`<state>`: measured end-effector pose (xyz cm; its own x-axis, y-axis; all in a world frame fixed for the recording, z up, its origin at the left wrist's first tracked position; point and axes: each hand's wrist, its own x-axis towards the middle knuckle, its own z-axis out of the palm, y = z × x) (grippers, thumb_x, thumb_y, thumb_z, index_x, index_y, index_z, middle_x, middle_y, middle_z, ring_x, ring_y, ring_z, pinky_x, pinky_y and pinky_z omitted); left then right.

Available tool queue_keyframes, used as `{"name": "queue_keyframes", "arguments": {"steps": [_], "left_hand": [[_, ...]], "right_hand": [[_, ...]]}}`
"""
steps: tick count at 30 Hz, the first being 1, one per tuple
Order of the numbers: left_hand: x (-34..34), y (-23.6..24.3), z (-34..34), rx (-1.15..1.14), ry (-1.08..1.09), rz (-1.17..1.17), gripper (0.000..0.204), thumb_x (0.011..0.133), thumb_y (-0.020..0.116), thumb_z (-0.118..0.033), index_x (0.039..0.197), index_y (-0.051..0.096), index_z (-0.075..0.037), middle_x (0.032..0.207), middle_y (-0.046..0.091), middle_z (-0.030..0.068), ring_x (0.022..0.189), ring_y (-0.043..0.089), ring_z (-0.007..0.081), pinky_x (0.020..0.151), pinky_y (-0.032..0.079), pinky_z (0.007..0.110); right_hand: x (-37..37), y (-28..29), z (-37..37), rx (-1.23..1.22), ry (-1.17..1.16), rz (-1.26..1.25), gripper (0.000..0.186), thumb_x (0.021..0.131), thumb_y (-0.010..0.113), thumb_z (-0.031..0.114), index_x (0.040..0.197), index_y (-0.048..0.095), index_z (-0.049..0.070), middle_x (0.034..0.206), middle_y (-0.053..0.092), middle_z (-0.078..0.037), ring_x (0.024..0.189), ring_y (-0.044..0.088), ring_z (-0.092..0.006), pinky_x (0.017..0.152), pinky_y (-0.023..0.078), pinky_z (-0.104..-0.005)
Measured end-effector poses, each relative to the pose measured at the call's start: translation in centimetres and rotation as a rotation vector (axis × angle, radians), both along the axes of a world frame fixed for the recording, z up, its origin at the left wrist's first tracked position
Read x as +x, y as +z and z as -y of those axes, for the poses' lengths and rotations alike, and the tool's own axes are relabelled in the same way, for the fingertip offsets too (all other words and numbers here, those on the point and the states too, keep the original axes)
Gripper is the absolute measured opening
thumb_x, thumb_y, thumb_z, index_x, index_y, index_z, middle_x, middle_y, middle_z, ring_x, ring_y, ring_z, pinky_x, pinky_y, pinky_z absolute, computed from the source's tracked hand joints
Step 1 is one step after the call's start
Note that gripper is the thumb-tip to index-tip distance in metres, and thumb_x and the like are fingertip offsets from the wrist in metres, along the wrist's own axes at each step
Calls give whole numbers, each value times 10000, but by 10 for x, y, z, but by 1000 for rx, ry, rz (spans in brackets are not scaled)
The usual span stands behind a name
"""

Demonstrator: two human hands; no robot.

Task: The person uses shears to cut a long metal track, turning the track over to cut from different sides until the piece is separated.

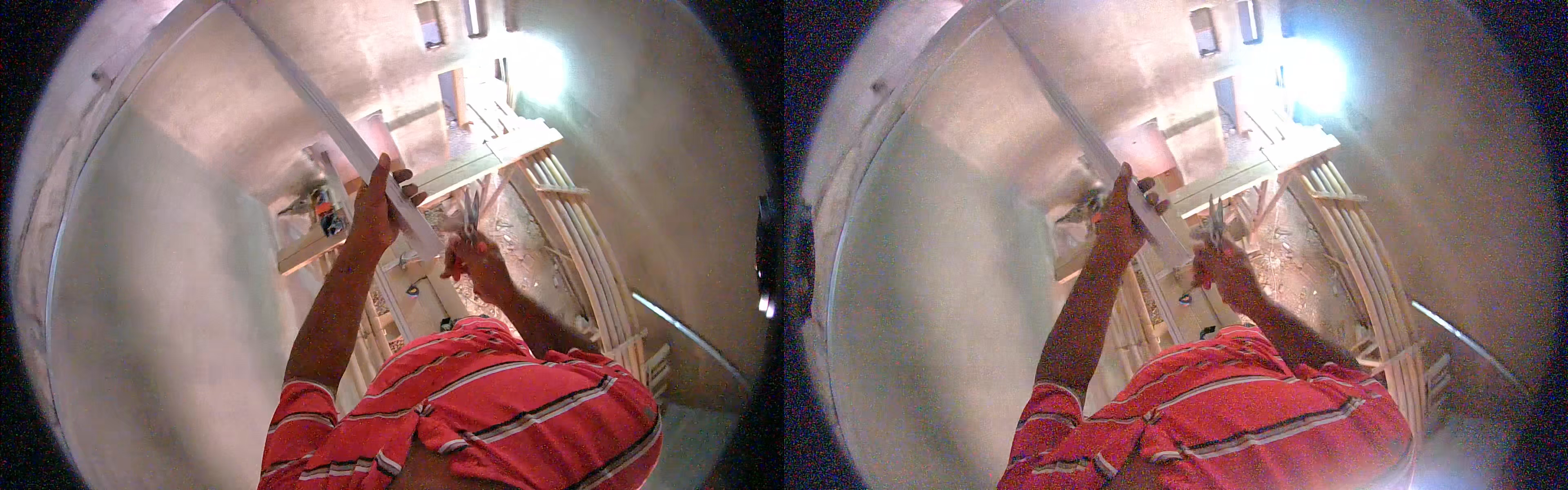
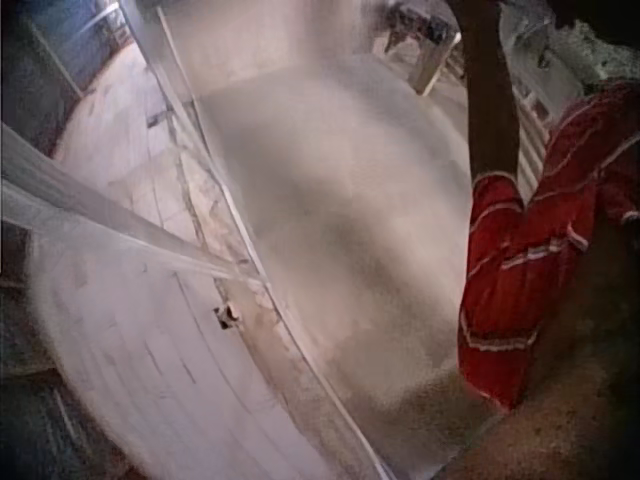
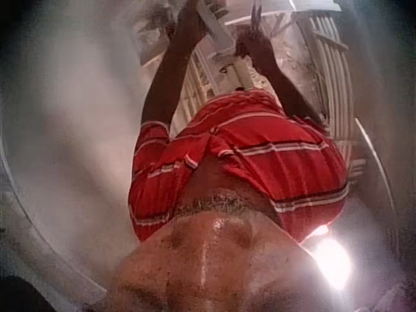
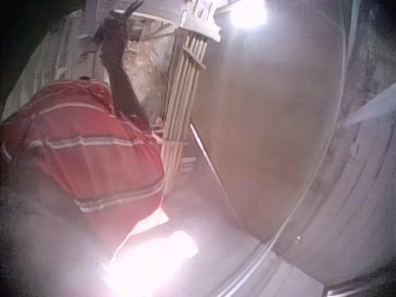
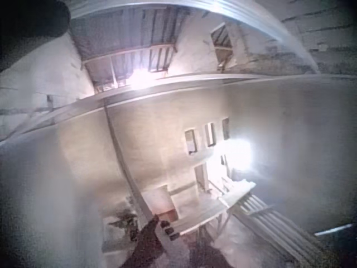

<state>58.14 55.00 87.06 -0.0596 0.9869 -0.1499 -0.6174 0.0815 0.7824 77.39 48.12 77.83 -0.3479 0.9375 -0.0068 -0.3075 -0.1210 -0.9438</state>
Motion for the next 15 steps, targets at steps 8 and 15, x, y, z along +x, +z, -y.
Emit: {"name": "queue_keyframes", "arguments": {"steps": [8, 15], "left_hand": [[51, -6, -39, 42, 49, -200, 459, 866, 731, -467, 930, 455, -107, 659, 516, 36, 546, 569, 186, 515, 519, 344], [51, -17, -44, 17, -36, -171, 345, 889, 733, -237, 1009, 429, -128, 752, 478, 34, 639, 535, 168, 656, 517, 416]], "right_hand": [[26, -14, 72, -197, -44, 164, 329, 1011, 558, 312, 1267, 562, 106, 756, 542, -1, 625, 509, -77, 538, 456, -260], [18, -13, 60, -66, -128, 326, 275, 1007, 557, 325, 1132, 584, 82, 680, 514, 10, 597, 483, -90, 527, 428, -283]]}}
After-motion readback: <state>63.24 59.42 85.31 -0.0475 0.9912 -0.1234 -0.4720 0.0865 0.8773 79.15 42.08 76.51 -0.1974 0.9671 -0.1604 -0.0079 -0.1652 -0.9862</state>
